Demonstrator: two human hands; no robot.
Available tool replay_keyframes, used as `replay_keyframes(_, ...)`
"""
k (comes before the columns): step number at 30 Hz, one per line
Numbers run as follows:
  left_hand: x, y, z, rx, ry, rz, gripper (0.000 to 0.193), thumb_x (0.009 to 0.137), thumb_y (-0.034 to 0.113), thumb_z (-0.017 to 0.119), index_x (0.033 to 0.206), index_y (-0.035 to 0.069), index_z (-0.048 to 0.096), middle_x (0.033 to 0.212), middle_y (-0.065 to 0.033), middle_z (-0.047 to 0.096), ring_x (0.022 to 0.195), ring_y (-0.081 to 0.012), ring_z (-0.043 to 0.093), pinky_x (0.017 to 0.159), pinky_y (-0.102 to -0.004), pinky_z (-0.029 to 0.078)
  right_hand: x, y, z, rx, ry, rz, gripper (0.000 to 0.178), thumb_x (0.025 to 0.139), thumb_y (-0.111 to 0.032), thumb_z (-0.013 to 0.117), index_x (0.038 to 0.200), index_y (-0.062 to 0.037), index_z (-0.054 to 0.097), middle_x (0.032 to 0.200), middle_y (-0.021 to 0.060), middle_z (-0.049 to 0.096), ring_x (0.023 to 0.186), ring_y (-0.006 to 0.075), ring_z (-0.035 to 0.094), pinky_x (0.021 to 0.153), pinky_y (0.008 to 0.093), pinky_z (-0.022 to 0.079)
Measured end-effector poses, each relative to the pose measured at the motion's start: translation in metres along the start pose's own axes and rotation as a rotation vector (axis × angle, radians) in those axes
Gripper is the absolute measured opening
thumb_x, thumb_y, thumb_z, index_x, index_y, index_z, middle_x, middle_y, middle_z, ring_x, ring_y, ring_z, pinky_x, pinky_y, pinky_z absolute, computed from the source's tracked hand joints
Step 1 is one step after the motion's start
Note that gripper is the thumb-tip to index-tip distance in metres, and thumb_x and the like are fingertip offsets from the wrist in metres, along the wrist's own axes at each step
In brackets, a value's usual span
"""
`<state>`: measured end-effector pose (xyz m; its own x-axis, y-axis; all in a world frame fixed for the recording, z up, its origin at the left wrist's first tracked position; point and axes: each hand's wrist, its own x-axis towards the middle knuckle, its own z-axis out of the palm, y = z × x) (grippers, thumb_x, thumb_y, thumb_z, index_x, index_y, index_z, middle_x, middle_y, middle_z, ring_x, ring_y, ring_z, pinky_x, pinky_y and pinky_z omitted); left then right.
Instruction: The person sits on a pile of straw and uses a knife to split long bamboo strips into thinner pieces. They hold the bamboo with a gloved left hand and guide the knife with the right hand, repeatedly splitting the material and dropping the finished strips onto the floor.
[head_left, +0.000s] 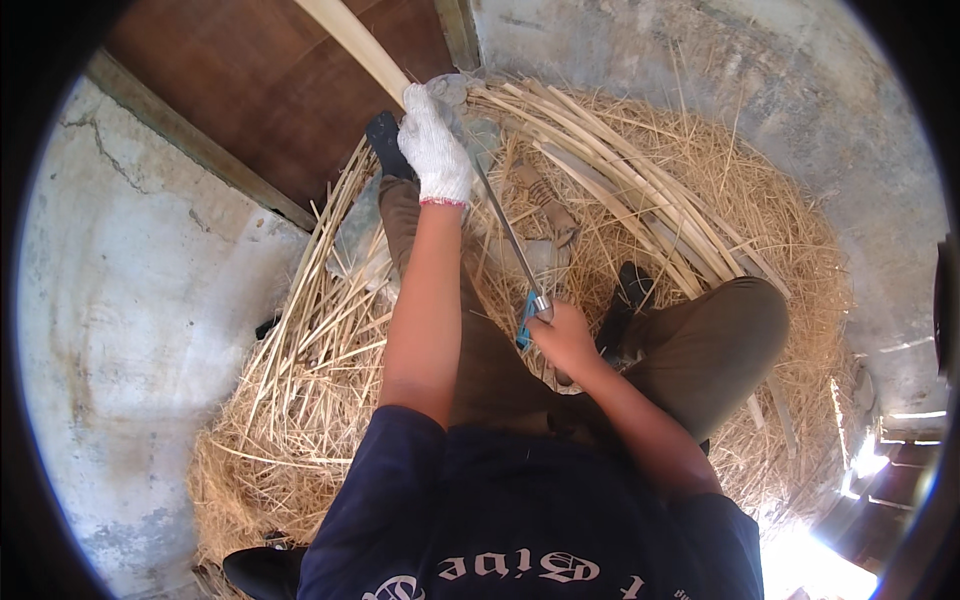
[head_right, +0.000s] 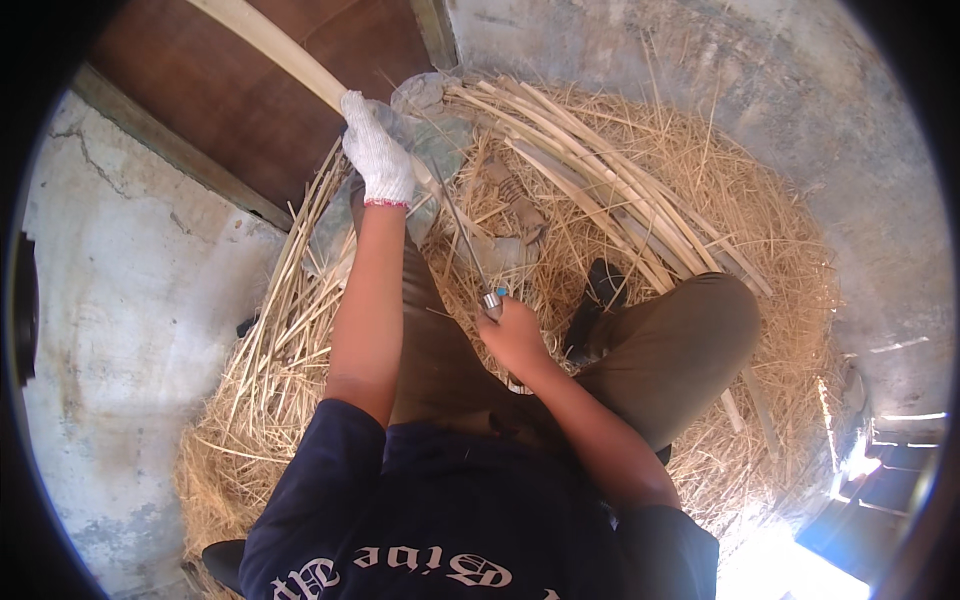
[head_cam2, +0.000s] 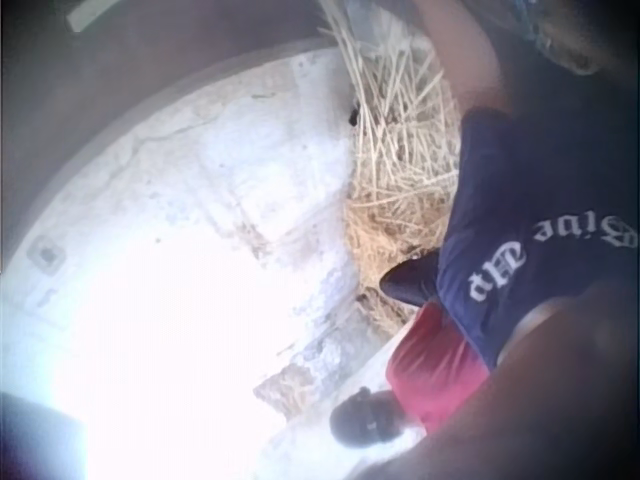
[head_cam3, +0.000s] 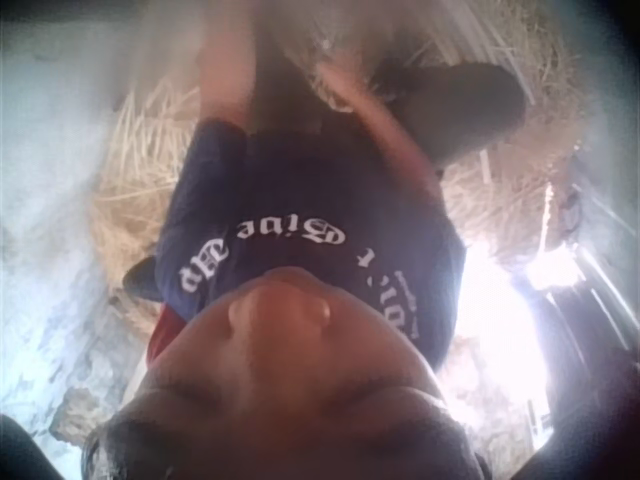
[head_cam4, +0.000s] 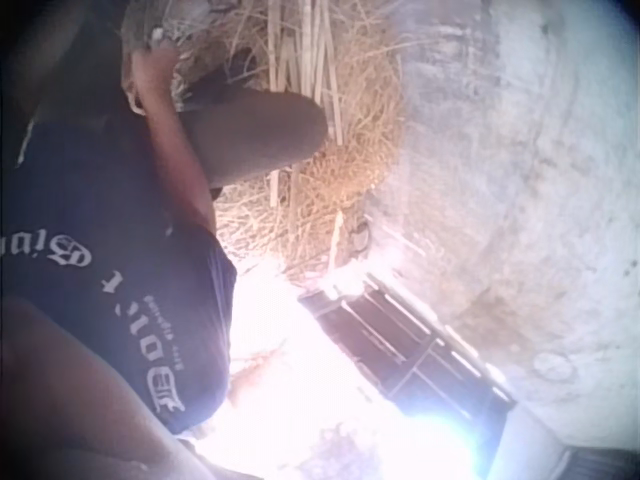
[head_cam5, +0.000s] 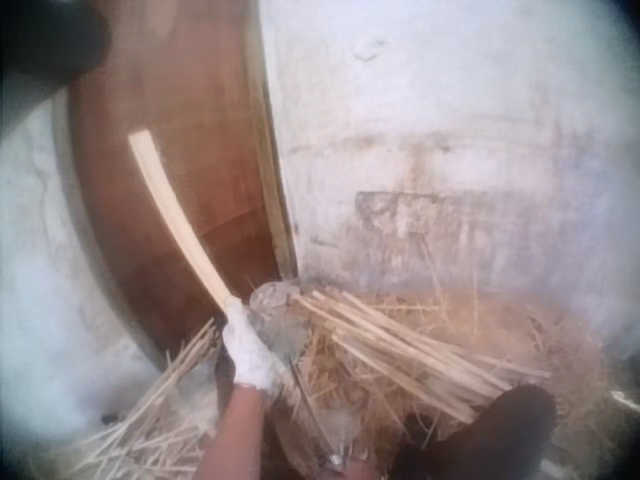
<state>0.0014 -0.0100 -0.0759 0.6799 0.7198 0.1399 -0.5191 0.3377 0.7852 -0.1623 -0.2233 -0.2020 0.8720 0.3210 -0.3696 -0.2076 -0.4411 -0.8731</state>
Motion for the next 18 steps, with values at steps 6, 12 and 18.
replay_keyframes(6, -0.003, 0.003, -0.001, -0.002, 0.019, 0.046, 0.046, 0.1, 0.054, 0.064, 0.078, 0.015, 0.057, 0.066, 0.0035, 0.05, 0.056, -0.0102, 0.044, 0.052, -0.0294, 0.035, -0.015, -0.018, -0.002, -0.075, 0.107, -0.132, 0.022, 0.09, -0.02, 0.067, 0.091, 0.0019, 0.063, 0.08, 0.0237, 0.068, 0.077, 0.0433, 0.067, 0.071, 0.048, 0.051)
replay_keyframes(12, -0.007, -0.001, 0.007, -0.004, 0.019, 0.03, 0.048, 0.1, 0.056, 0.062, 0.078, 0.014, 0.057, 0.065, 0.0037, 0.049, 0.055, -0.01, 0.043, 0.052, -0.0293, 0.034, -0.002, 0.008, 0.011, -0.013, 0.124, -0.186, 0.021, 0.09, -0.019, 0.066, 0.091, 0.0015, 0.063, 0.077, 0.0227, 0.066, 0.076, 0.0434, 0.066, 0.071, 0.0478, 0.05)
replay_keyframes(18, -0.007, 0.002, 0.001, 0.059, 0.016, 0.03, 0.047, 0.101, 0.057, 0.061, 0.079, 0.015, 0.057, 0.067, 0.0048, 0.049, 0.056, -0.0084, 0.043, 0.05, -0.0286, 0.033, -0.01, -0.005, 0.013, 0.046, 0.174, -0.196, 0.023, 0.09, -0.019, 0.065, 0.089, 0.0037, 0.062, 0.075, 0.023, 0.066, 0.073, 0.0435, 0.066, 0.068, 0.048, 0.05)
